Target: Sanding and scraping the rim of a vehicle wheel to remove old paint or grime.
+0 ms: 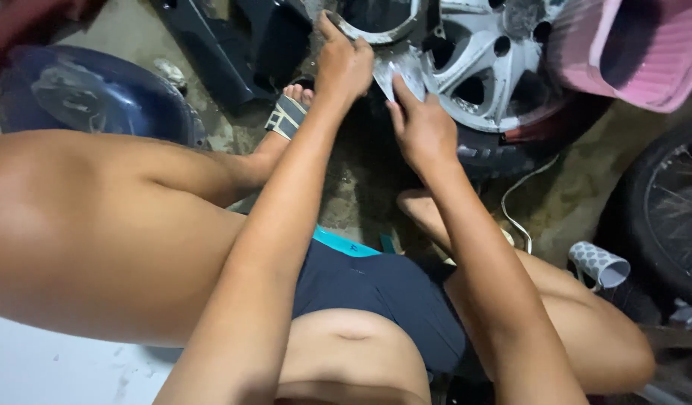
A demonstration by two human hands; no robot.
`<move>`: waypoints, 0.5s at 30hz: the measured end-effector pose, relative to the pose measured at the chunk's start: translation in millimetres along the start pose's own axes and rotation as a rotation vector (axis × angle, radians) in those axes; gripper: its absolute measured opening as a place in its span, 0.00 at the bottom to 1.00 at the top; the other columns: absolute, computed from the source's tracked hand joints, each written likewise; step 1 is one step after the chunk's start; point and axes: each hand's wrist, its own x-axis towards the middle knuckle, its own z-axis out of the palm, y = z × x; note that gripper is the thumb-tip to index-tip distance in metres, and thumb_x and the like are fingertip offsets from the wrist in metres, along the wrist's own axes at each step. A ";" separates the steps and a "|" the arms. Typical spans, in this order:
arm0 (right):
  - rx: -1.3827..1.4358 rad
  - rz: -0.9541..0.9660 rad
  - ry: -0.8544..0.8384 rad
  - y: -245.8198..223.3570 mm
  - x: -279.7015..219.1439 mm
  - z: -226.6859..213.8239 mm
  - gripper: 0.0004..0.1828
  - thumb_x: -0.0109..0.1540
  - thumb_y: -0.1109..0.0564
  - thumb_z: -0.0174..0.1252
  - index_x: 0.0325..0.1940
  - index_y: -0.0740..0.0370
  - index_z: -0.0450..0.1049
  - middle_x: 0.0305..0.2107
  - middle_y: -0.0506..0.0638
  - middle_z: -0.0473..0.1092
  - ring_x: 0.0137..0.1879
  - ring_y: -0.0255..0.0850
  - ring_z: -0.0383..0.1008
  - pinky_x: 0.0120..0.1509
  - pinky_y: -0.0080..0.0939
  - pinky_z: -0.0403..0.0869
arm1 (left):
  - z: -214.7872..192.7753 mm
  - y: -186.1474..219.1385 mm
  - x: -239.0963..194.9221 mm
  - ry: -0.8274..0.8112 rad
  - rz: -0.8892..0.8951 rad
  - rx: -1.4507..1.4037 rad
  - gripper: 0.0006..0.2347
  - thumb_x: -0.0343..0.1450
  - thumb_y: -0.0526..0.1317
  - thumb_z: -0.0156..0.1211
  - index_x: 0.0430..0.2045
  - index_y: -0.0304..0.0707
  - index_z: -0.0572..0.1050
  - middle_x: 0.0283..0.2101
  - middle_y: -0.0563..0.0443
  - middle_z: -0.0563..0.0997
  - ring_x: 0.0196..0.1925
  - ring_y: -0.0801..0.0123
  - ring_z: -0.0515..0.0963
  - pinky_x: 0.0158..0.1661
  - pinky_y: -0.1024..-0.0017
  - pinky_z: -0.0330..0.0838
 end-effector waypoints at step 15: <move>-0.034 0.019 -0.041 -1.9 -9.7 -2.4 0.26 0.71 0.40 0.46 0.74 0.38 0.59 0.34 0.67 0.67 0.30 0.72 0.69 0.32 0.64 0.69 | -34.8 35.9 -23.5 -0.118 -0.091 -0.028 0.28 0.72 0.43 0.38 0.68 0.35 0.42 0.42 0.28 0.84 0.40 0.39 0.85 0.51 0.50 0.72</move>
